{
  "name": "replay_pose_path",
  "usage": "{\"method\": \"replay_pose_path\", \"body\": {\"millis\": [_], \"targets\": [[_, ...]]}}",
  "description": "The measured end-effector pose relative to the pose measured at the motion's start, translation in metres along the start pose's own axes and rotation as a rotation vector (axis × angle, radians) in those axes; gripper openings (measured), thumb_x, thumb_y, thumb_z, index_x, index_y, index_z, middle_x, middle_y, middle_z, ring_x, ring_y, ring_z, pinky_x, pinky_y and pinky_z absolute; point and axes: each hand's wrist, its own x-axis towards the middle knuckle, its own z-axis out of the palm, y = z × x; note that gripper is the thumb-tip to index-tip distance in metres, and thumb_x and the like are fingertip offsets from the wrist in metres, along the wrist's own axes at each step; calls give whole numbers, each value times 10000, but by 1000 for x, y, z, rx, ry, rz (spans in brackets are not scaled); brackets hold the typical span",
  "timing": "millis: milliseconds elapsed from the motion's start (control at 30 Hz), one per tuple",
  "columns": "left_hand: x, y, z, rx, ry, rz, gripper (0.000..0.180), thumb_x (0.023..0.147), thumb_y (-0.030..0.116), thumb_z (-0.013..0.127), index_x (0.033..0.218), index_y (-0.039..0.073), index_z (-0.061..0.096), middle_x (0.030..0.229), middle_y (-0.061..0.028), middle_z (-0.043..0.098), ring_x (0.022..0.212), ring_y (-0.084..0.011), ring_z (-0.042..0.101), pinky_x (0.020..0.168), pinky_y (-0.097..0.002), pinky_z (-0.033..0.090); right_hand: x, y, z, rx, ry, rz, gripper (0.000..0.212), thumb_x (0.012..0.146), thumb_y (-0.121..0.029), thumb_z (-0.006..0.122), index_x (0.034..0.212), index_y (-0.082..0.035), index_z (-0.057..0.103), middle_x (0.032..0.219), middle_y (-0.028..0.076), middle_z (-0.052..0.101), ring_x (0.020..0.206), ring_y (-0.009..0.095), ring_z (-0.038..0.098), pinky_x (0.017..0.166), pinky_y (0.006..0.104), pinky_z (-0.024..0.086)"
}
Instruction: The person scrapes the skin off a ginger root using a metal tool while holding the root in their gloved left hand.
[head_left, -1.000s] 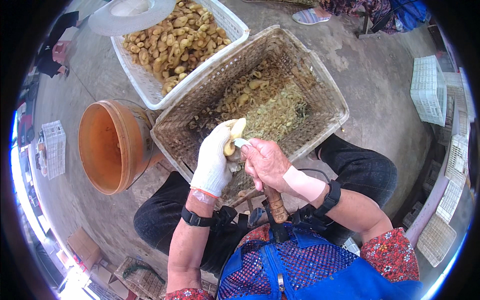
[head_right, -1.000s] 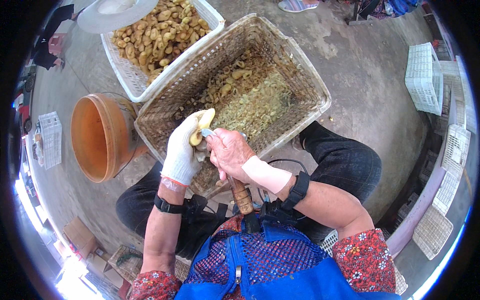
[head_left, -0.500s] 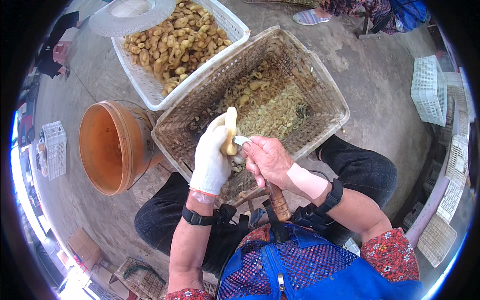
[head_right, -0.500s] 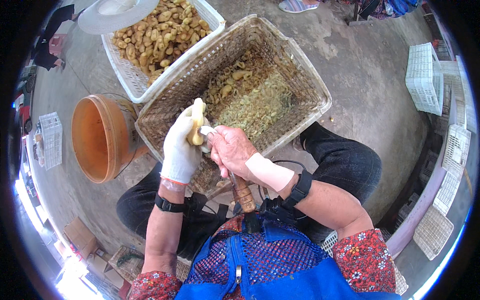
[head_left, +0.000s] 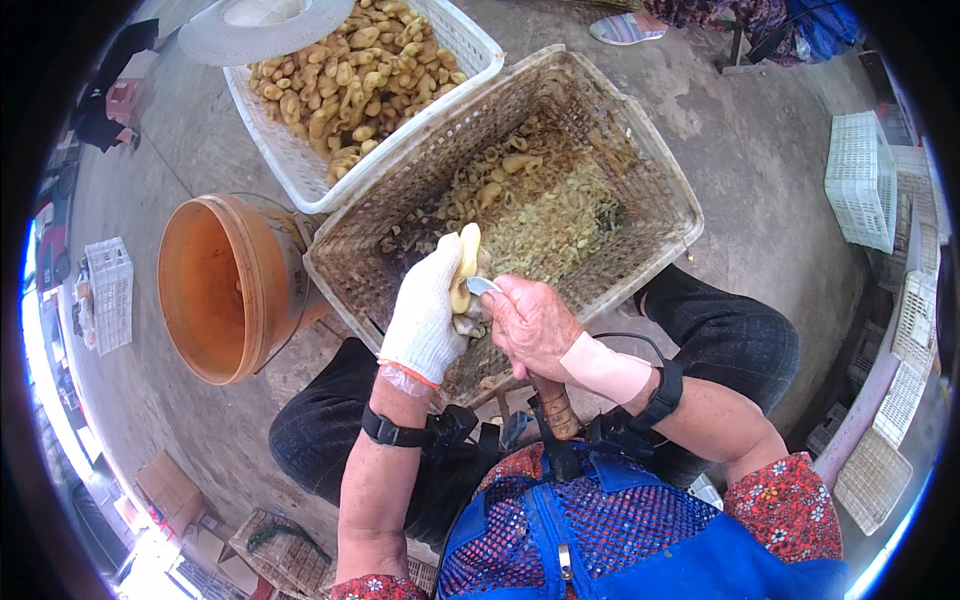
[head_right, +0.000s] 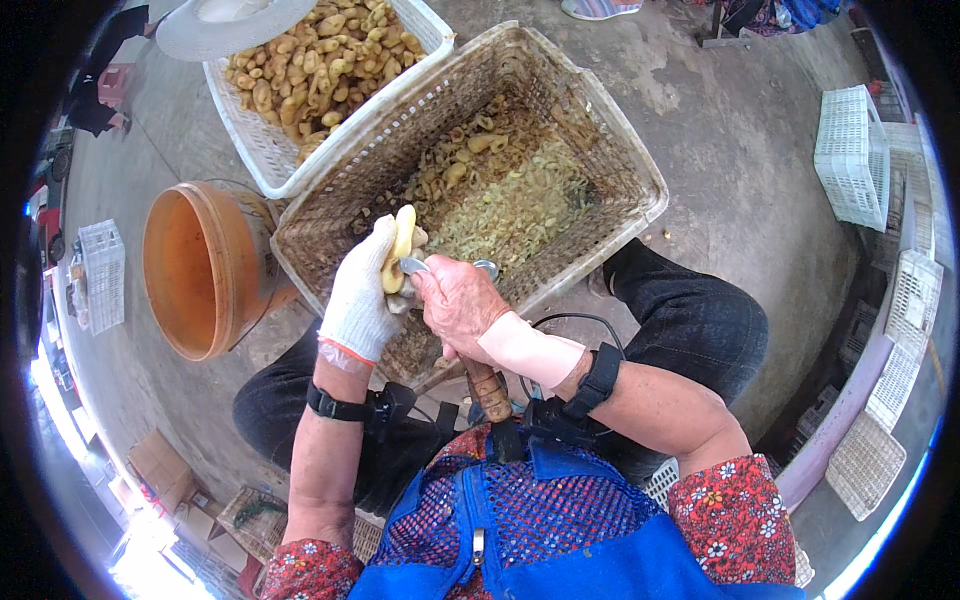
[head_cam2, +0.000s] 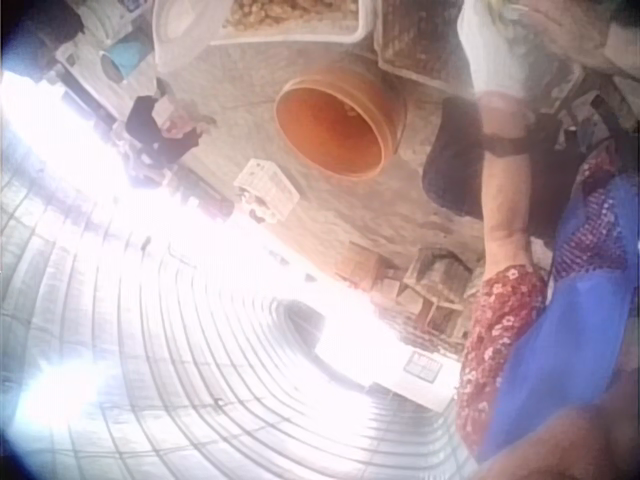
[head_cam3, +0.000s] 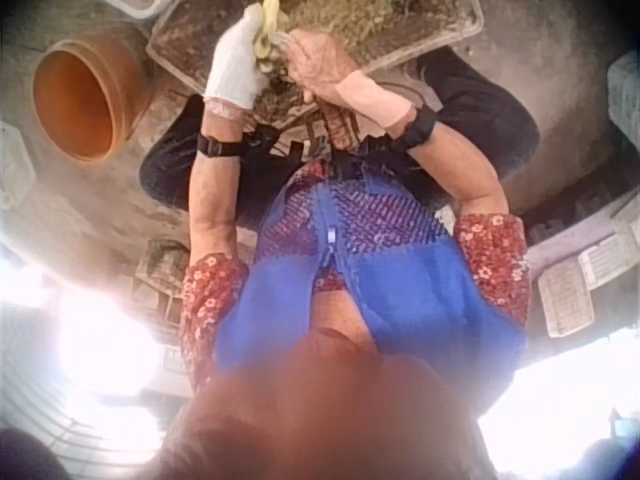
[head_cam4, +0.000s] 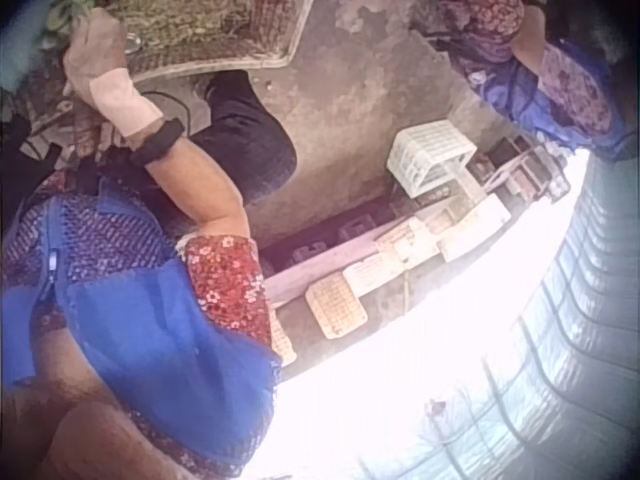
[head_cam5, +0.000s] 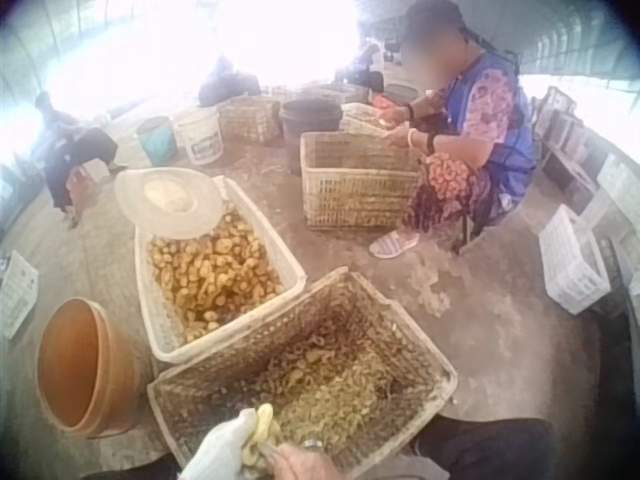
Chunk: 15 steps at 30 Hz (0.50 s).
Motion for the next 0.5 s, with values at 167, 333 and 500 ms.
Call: {"method": "replay_pose_path", "body": {"millis": [167,333,500], "targets": [[0,-6,14,-109,70,107,405,975,416,469,991,37,610,723,-16,583,536,-108,518,417,-221,384,0,2,5,287,-20,75,298,1001,-268,408,870,-13,488,573,36,489,341,138,477,327,272,444],[7,-19,9,-100,72,285,329,986,357,468,1034,54,585,781,-18,576,624,-109,526,509,-237,415,0,7,9,496,-27,116,282,1007,-263,402,874,-29,487,573,23,481,350,114,460,309,254,398],[13,-27,9,47,121,512,375,991,389,436,1021,42,575,745,-24,566,609,-110,519,527,-232,416,-2,4,10,699,-37,160,283,1009,-262,401,882,-22,480,570,21,473,344,119,444,310,260,385]]}}
